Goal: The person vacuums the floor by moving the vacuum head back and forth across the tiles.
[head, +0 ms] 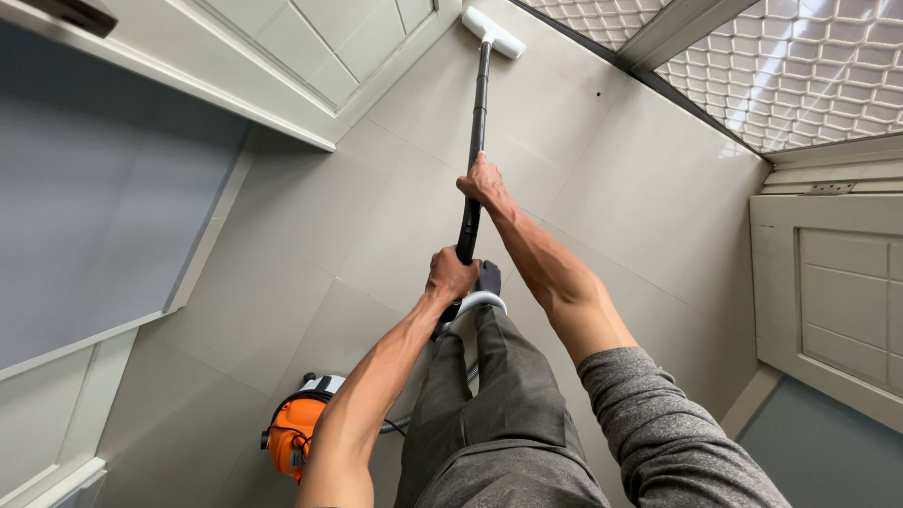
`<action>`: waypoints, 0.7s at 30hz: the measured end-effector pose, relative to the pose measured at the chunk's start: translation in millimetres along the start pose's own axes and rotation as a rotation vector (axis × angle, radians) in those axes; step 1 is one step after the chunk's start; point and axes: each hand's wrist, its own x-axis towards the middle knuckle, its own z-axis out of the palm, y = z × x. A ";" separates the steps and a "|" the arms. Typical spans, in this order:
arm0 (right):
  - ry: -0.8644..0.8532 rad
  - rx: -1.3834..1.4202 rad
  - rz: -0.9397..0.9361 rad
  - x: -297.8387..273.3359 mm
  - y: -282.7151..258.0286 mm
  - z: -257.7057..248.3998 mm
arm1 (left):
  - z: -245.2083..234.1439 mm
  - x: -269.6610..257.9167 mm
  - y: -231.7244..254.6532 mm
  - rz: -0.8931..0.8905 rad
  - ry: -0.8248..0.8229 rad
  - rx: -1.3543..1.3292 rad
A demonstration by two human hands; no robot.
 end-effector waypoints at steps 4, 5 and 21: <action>-0.014 0.019 -0.003 -22.5 -1.5 4.7 | 1.9 -10.8 -13.5 0.015 0.007 0.014; -0.012 0.034 0.004 -24.8 -1.0 2.7 | 3.8 -9.9 -15.3 0.019 -0.001 0.019; 0.006 0.134 0.014 13.8 23.0 -102.6 | 50.8 37.2 69.4 0.045 -0.065 -0.027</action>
